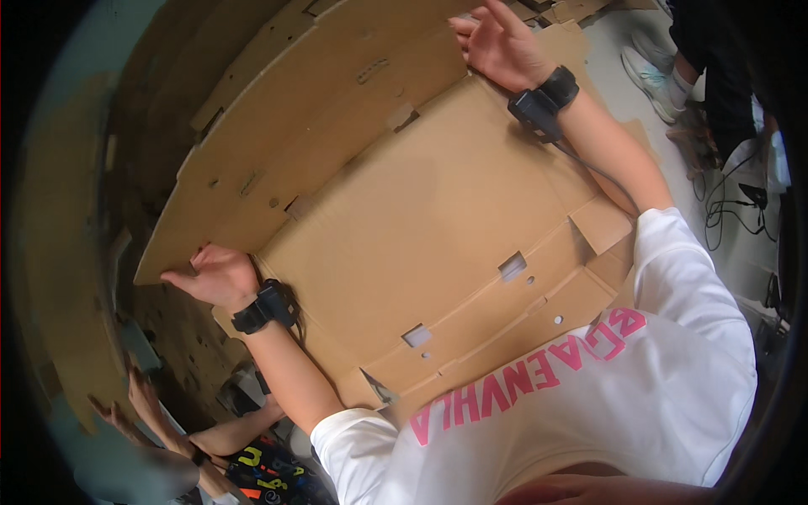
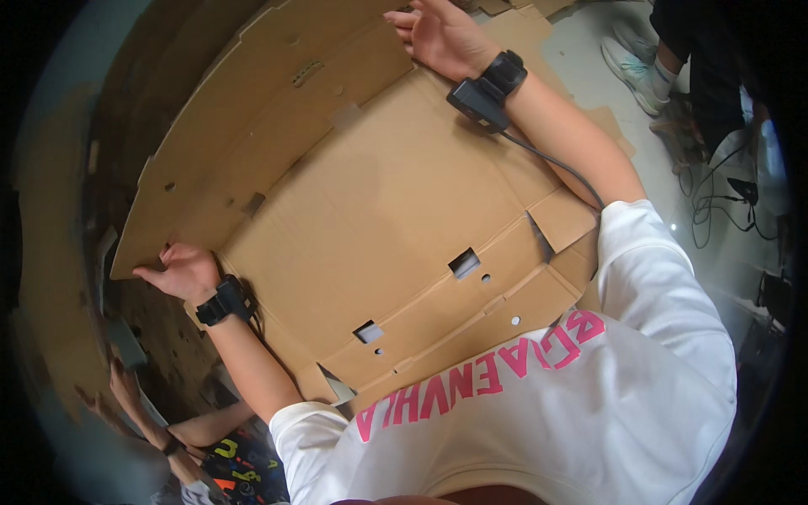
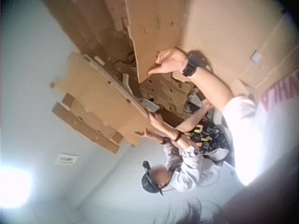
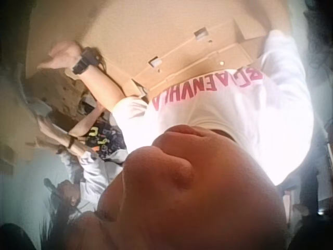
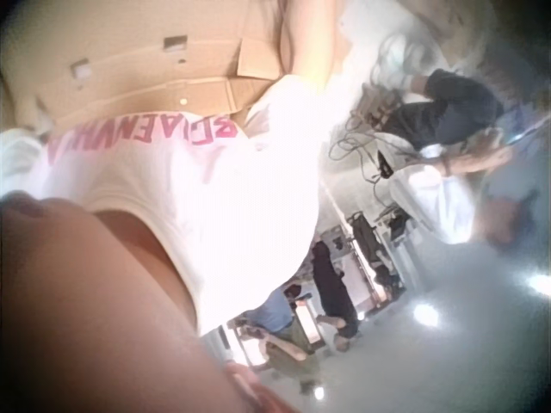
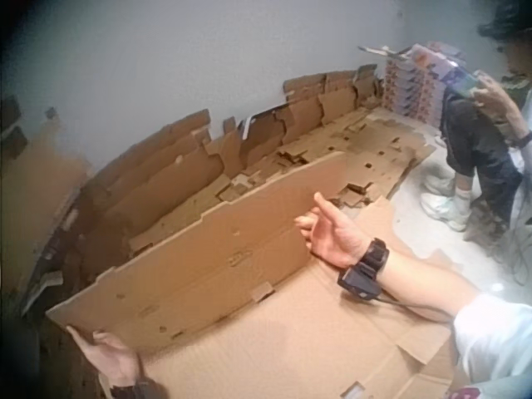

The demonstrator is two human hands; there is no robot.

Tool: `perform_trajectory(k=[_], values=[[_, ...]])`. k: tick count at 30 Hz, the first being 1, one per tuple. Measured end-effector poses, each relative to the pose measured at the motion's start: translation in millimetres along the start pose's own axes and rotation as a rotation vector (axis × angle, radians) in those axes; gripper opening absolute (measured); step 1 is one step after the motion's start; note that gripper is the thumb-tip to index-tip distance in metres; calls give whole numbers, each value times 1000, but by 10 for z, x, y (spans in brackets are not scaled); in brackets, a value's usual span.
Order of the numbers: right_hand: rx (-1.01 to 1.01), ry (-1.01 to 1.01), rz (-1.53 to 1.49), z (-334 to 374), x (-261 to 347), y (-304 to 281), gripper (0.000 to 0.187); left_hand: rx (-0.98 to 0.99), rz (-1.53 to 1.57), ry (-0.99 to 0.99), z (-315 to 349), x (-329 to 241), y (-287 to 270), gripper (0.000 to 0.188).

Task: Assembling flat-packed cardboard produce trays by folding and interlocking tabs.

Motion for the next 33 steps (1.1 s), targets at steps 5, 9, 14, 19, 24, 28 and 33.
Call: perform_trajectory(k=[5,9,14,19,24,28,33], values=[[-267,58,48,171,-17,-196,54,369,139,-230,39,-24,-140,65],[-87,68,245,189,40,-165,56,-40,-109,-77,92,25,-132,54],[-346,-206,326,183,22,188,66,133,-41,-108,112,20,-20,50],[-263,-220,85,87,39,601,83,306,-32,-123,70,36,-27,47],[-250,-270,135,71,55,655,67,86,-532,77,54,87,-49,67],[-210,-176,272,104,13,571,54,140,-638,144,26,91,18,50],[-3,-218,465,89,-34,629,60,219,-389,85,55,103,59,9]])
Point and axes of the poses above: each hand's wrist, its own z-axis away from the middle knuckle, its own y-axis out of the palm, x = y × z, the point moved 1 cm from there along -z, towards the middle knuckle, and after that the axes turned 7 degrees about -z, right-handed, at the moved point
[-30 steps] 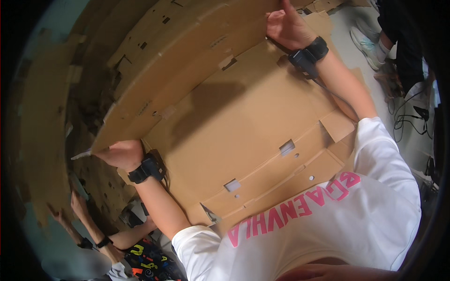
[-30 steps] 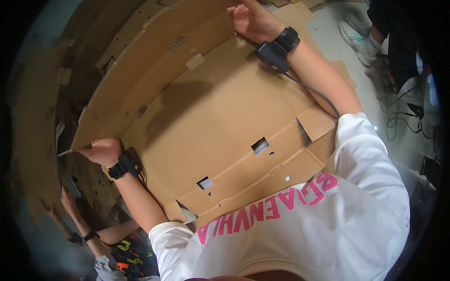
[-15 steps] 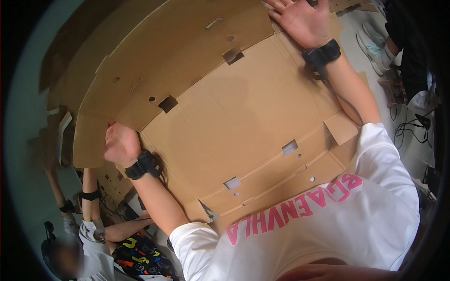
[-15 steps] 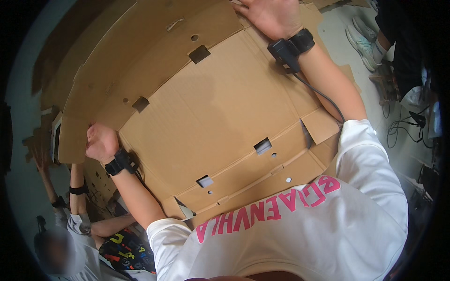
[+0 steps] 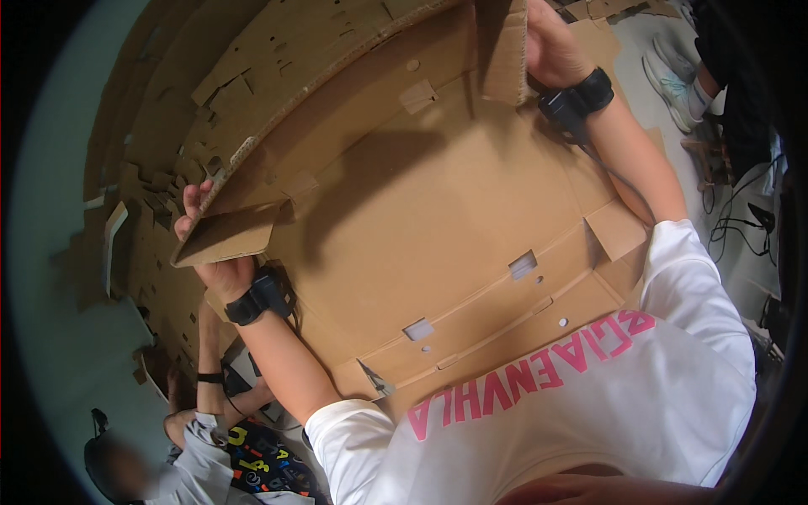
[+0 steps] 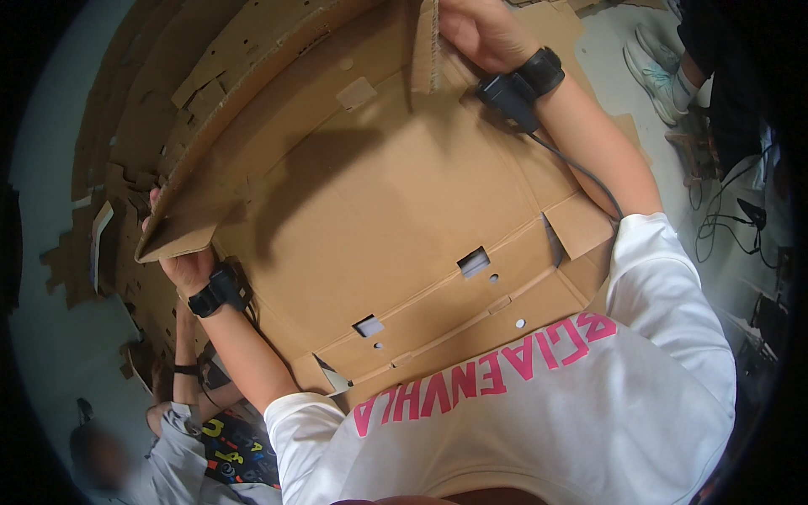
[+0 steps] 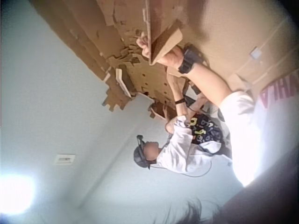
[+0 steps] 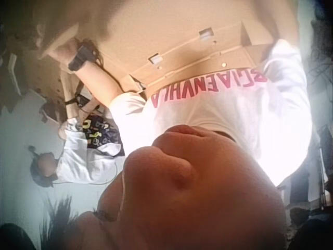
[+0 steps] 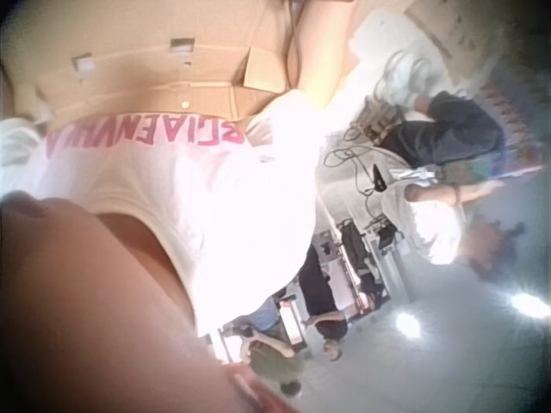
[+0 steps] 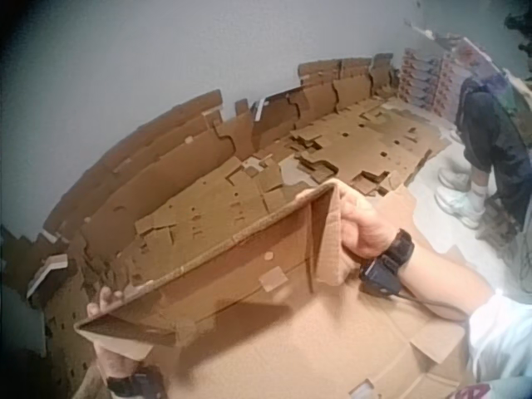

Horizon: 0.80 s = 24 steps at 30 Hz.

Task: Assembling flat-packed cardboard produce trays by folding and interlocking tabs.

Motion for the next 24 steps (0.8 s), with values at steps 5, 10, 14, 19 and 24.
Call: perform_trajectory(k=[5,10,14,19,24], values=[[11,14,-100,-19,44,77,82,90,74,22,-34,-21,23,9],[203,85,417,-12,54,10,88,125,-262,129,-19,-256,143,13],[269,-104,724,5,152,111,68,181,-583,204,100,-485,345,16],[409,-196,1516,131,553,501,44,250,-1030,228,293,-550,574,30],[543,-57,1690,285,464,603,52,185,-1179,228,481,-510,626,21]])
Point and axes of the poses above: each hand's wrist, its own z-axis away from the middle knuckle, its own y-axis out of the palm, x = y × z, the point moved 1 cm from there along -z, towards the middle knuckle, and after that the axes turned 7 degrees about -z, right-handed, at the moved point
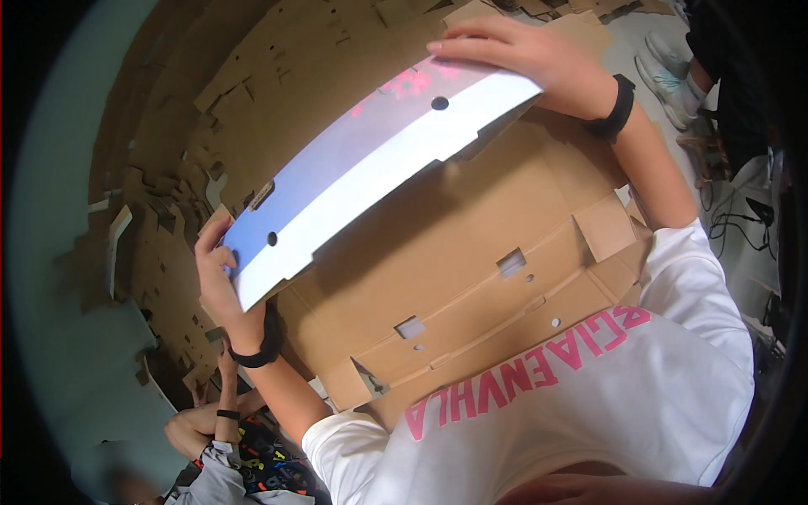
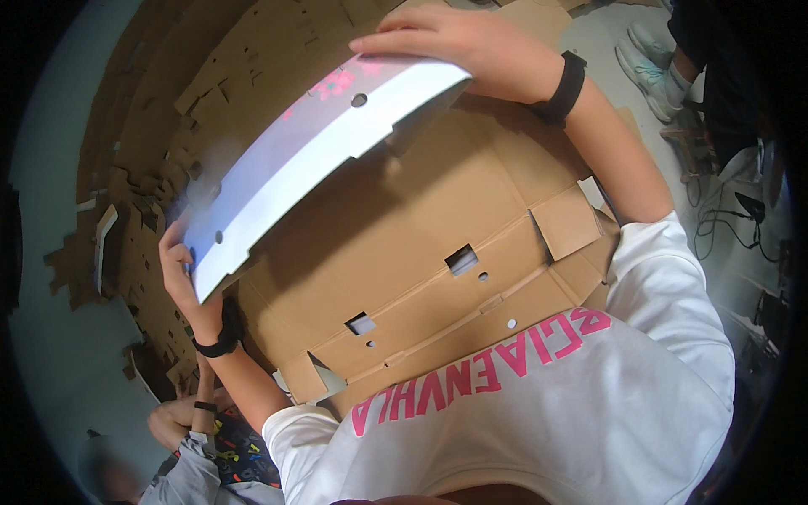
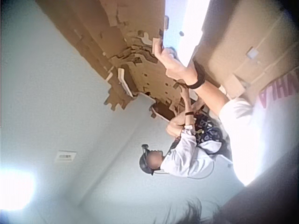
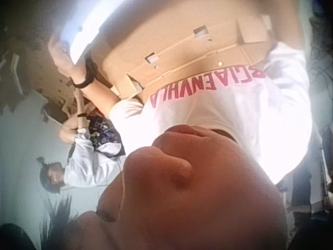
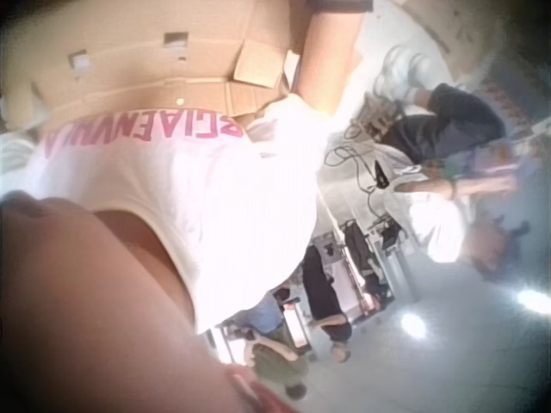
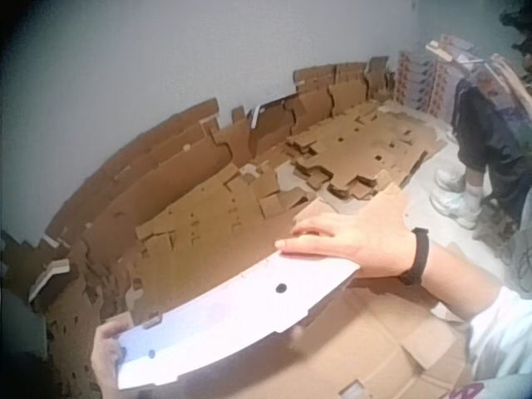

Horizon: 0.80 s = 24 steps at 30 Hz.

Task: Assembling flat-packed cardboard produce trays by folding and interlocking tabs.

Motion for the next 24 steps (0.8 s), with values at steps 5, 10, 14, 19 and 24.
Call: perform_trajectory(k=[5,10,14,19,24], values=[[58,55,258,234,-18,226,100,101,-569,232,178,-91,8,14],[10,-2,323,347,-12,284,102,108,-637,237,258,-164,21,10],[2,33,295,358,44,299,102,149,-633,171,343,-180,50,9],[73,174,113,401,37,260,101,115,-616,128,438,-129,42,17],[-297,291,-564,437,-151,320,65,-140,-294,-44,493,54,-71,73]])
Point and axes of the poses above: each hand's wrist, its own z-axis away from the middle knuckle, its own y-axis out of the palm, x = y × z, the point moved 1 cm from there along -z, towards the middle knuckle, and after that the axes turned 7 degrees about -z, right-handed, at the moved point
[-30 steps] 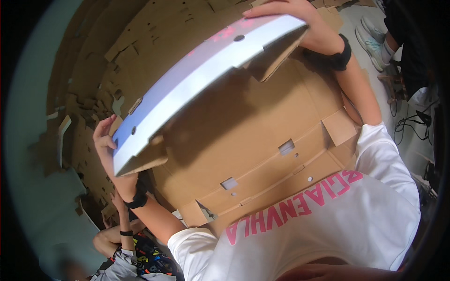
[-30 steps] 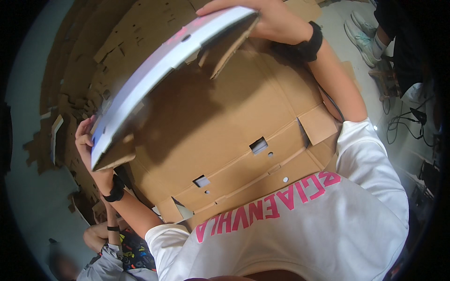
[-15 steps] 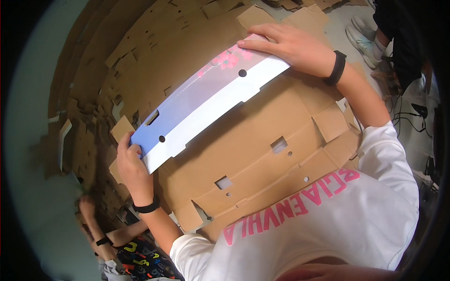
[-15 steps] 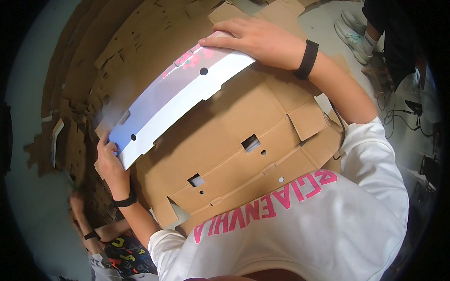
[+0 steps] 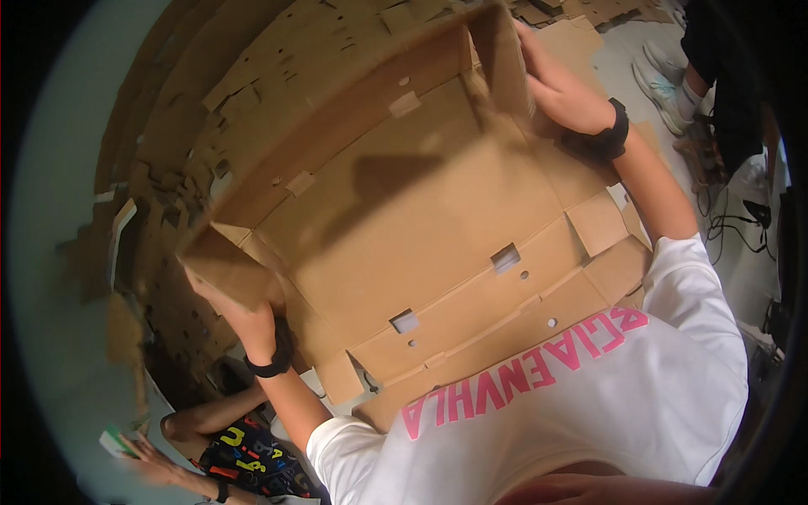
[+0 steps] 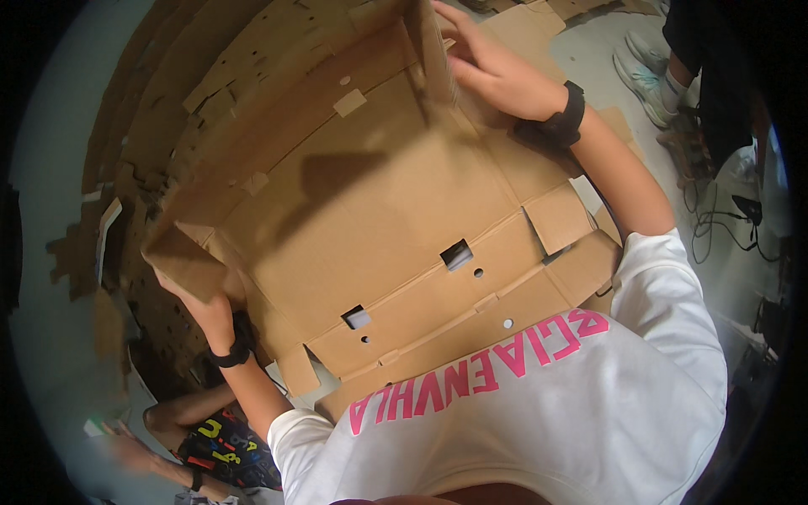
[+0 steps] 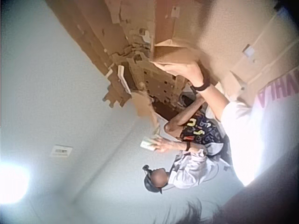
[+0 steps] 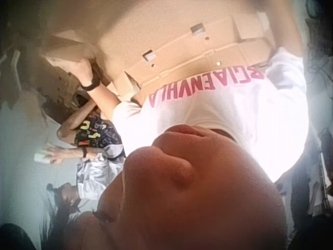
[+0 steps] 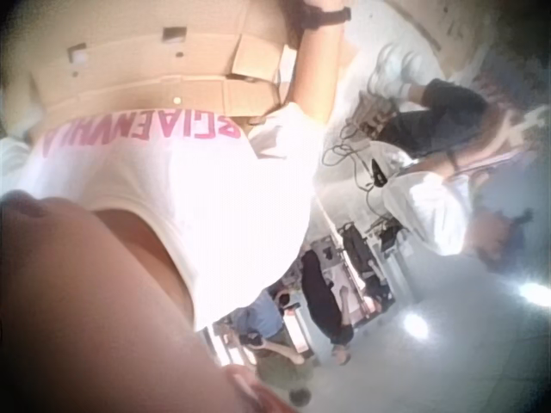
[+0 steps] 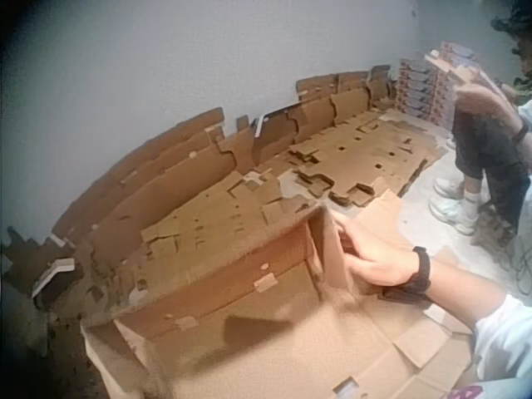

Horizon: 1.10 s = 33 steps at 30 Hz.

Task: Assembling flat-packed cardboard produce trays by folding and interlocking tabs.

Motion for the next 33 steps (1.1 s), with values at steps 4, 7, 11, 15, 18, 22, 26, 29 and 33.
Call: perform_trajectory(k=[4,7,11,15,18,22,26,29,33], values=[[18,194,-353,50,-100,-118,55,189,375,-460,91,159,2,66],[-5,180,-103,139,38,-279,51,253,188,-346,200,129,-124,66],[149,239,448,570,467,-551,42,393,-217,-175,449,-47,-392,65],[290,164,751,1024,691,-753,46,488,-352,-139,880,-267,-625,54],[236,178,1023,1366,684,-762,58,578,-203,-134,1181,-397,-785,49],[350,100,1011,1756,679,-621,72,769,-371,-160,1472,-558,-944,70],[443,309,955,1951,727,-539,81,832,-451,-141,1629,-648,-987,84],[495,310,1020,2004,772,-518,77,905,-477,-174,1738,-585,-967,89],[528,295,958,2040,752,-525,74,942,-619,17,1834,-366,-927,81]])
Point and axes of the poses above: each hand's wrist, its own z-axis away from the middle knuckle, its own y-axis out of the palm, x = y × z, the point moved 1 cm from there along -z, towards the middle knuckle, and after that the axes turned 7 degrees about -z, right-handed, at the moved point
